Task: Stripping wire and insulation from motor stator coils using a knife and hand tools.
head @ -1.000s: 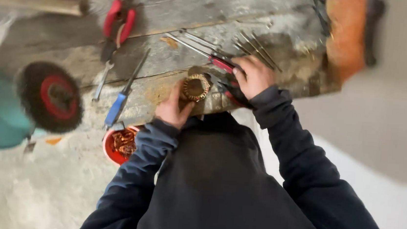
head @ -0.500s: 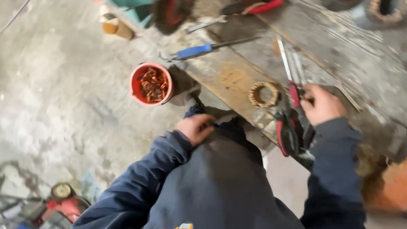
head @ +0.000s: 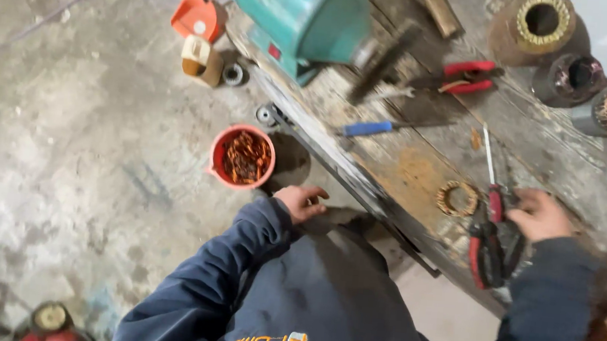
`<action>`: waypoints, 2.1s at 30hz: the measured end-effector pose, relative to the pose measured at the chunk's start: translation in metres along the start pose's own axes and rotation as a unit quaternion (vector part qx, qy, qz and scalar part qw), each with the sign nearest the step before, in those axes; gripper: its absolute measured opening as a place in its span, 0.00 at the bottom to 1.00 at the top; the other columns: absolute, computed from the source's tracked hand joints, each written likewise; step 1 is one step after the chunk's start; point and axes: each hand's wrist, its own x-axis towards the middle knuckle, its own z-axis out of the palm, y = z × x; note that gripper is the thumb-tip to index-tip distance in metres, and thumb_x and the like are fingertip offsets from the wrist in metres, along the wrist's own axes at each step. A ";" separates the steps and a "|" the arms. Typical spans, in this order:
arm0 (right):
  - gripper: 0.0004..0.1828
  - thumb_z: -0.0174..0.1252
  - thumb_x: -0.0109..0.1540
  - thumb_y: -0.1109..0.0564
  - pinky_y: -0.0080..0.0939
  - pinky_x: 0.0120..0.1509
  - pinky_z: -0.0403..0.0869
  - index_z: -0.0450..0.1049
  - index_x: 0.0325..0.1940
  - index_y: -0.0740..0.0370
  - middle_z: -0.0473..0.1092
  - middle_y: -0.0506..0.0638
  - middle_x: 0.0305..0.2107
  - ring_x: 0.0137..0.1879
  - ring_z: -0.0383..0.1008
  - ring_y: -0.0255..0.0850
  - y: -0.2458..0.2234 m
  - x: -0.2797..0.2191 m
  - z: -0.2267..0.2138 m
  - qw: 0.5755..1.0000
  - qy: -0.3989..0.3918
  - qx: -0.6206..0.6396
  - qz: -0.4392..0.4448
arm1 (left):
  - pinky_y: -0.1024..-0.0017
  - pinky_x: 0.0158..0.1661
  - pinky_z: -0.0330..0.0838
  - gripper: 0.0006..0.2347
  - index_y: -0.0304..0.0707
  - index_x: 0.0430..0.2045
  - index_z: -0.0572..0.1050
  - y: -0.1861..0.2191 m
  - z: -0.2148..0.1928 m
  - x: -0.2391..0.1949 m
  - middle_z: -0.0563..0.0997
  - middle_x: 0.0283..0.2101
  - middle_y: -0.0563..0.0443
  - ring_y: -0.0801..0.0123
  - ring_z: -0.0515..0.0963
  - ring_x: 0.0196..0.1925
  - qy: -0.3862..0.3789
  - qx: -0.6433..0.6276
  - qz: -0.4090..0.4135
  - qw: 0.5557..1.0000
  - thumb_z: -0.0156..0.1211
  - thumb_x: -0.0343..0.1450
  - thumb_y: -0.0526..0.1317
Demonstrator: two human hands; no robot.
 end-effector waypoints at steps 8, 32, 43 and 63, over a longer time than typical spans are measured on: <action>0.11 0.55 0.66 0.67 0.44 0.48 0.72 0.71 0.54 0.69 0.74 0.56 0.40 0.43 0.74 0.44 -0.113 -0.109 0.058 0.907 0.194 0.371 0.055 | 0.68 0.45 0.76 0.19 0.36 0.49 0.77 -0.142 -0.162 0.066 0.82 0.44 0.44 0.64 0.81 0.43 0.233 -0.150 -0.012 0.961 0.67 0.71 0.48; 0.18 0.49 0.75 0.47 0.34 0.40 0.66 0.72 0.52 0.66 0.68 0.45 0.26 0.32 0.65 0.36 -0.392 0.082 0.387 0.828 -0.269 0.492 0.009 | 0.65 0.61 0.70 0.19 0.38 0.54 0.76 -0.148 -0.237 0.059 0.79 0.57 0.46 0.58 0.77 0.60 0.359 -0.057 -0.065 0.929 0.66 0.71 0.46; 0.16 0.63 0.65 0.52 0.45 0.41 0.73 0.76 0.55 0.60 0.75 0.56 0.38 0.39 0.77 0.53 -0.537 0.090 0.373 0.969 0.097 0.049 -0.224 | 0.73 0.52 0.73 0.17 0.28 0.60 0.73 -0.130 -0.280 -0.007 0.81 0.48 0.50 0.72 0.79 0.50 0.097 -0.528 -0.046 0.843 0.57 0.76 0.36; 0.21 0.60 0.64 0.43 0.48 0.40 0.75 0.79 0.57 0.54 0.78 0.60 0.34 0.37 0.80 0.53 -0.633 0.112 0.408 0.991 0.129 -0.020 0.023 | 0.56 0.65 0.67 0.42 0.41 0.78 0.45 -0.176 -0.369 0.011 0.58 0.76 0.38 0.48 0.70 0.69 -0.108 -0.714 0.050 0.690 0.61 0.67 0.40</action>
